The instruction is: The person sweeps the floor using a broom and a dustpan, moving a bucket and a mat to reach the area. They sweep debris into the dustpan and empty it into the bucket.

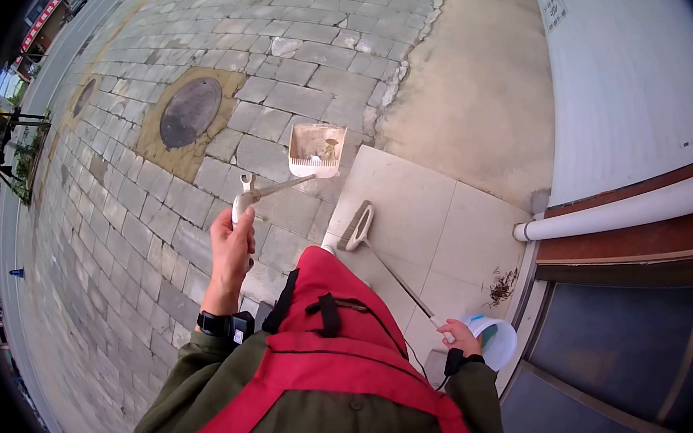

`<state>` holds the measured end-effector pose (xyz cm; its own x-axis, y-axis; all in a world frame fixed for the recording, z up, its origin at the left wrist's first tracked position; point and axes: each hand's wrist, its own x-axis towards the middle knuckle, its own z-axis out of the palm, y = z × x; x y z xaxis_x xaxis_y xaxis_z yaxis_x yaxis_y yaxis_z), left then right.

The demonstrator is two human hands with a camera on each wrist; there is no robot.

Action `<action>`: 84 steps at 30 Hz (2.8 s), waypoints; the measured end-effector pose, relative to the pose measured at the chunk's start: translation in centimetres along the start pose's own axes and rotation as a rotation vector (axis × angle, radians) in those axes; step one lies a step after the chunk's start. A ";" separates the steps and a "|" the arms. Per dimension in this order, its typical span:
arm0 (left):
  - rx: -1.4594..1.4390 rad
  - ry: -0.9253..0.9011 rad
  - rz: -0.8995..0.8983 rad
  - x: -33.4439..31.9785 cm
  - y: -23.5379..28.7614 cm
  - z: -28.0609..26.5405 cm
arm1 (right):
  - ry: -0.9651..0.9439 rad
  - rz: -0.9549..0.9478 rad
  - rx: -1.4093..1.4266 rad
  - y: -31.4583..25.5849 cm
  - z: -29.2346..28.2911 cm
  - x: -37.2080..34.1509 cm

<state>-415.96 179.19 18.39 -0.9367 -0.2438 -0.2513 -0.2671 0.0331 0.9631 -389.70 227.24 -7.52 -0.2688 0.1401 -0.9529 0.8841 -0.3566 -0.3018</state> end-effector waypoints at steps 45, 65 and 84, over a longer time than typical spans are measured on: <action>-0.087 -0.148 0.001 6.6 0.9 7.6 | -0.202 -0.862 -0.479 -13.7 8.6 8.2; -0.030 -0.142 -0.087 8.1 -0.4 7.2 | 0.016 -0.090 0.191 -6.7 5.7 -2.8; -0.030 -0.138 -0.005 19.0 -0.1 13.0 | 0.010 -0.271 0.123 -33.2 11.8 8.5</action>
<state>-436.70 187.19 12.31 -0.9580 -0.1085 -0.2654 -0.2672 0.0023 0.9636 -425.88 229.34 -5.98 -0.4843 0.2540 -0.8372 0.7275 -0.4145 -0.5467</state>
